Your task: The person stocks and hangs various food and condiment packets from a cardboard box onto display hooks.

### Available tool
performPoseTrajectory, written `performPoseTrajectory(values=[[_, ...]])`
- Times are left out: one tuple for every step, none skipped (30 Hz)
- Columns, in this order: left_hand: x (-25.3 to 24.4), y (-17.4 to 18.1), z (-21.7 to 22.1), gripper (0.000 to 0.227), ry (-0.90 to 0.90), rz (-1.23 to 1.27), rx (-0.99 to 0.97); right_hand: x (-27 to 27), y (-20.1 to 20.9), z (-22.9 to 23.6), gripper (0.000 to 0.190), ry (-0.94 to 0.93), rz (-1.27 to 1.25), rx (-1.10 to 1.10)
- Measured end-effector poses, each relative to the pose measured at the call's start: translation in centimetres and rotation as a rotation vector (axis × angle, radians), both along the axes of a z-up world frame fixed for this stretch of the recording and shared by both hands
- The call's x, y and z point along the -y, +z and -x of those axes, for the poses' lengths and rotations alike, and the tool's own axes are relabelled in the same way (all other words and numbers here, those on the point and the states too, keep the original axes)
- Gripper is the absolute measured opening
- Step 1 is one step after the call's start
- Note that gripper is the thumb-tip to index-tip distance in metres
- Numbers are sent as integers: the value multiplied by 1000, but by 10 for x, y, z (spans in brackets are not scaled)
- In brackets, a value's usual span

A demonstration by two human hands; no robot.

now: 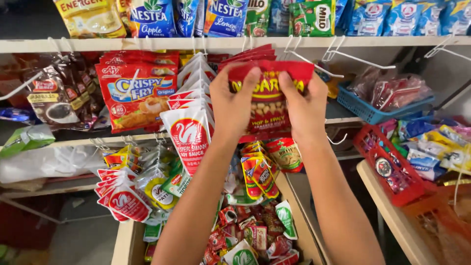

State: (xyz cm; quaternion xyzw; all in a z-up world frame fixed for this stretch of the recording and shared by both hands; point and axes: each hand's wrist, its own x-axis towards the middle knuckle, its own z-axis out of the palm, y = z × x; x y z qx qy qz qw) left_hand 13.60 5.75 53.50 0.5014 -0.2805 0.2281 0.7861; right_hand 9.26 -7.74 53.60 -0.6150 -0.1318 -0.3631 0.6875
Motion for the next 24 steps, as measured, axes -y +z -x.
performPoseTrajectory(values=[[3,-1,-2,17,-4,-2,-3,2,2,-1,11,-4,-2,-3],[4,-3,-3,16,-22,30,-26,2,5,-3,11,9,13,-16],[4,-4,-5,16,-41,63,-49,2,8,-4,10,22,29,-30],[6,-3,-8,16,-39,65,-40,5,6,-8,10,24,31,-20],[8,-2,-12,16,2,41,-22,8,4,-12,11,-15,48,-44],[9,-5,-13,16,42,13,-17,11,-2,-13,11,-54,59,-80],[10,0,-13,16,43,12,-19,13,1,-16,11,-53,58,-82],[9,0,-10,16,103,-28,-19,13,-1,-15,11,-76,71,-54],[9,-1,-7,16,162,-68,-20,14,-3,-15,11,-100,84,-27],[8,-4,-5,16,160,-74,-37,12,-2,-13,11,-101,81,-45],[8,-7,-3,16,157,-64,-68,10,0,-11,12,-77,97,-75],[10,-2,-6,17,153,-48,-76,10,9,-14,13,-57,116,-82],[11,0,-8,17,150,-46,-70,9,12,-13,13,-61,117,-76],[10,1,-9,17,112,-7,-86,7,15,-11,12,-22,82,-78],[10,2,-10,17,74,32,-101,5,18,-9,12,16,47,-80],[11,1,-10,17,64,30,-102,7,16,-11,12,6,46,-80],[11,1,-10,16,21,58,-119,9,15,-12,12,37,22,-101],[11,1,-11,15,-18,82,-134,11,14,-15,11,71,-5,-119],[11,-2,-14,15,-25,77,-132,12,16,-12,11,64,-11,-117],[11,-3,-18,14,-25,64,-135,12,19,-10,11,79,38,-112],[10,-5,-22,13,-25,51,-138,11,23,-8,12,94,88,-108],[8,-6,-23,13,-27,51,-136,13,21,-10,12,92,87,-106],[7,-6,-25,12,-7,29,-148,14,20,-11,12,109,86,-102],[7,-4,-27,12,6,11,-155,18,21,-13,13,119,88,-92]])
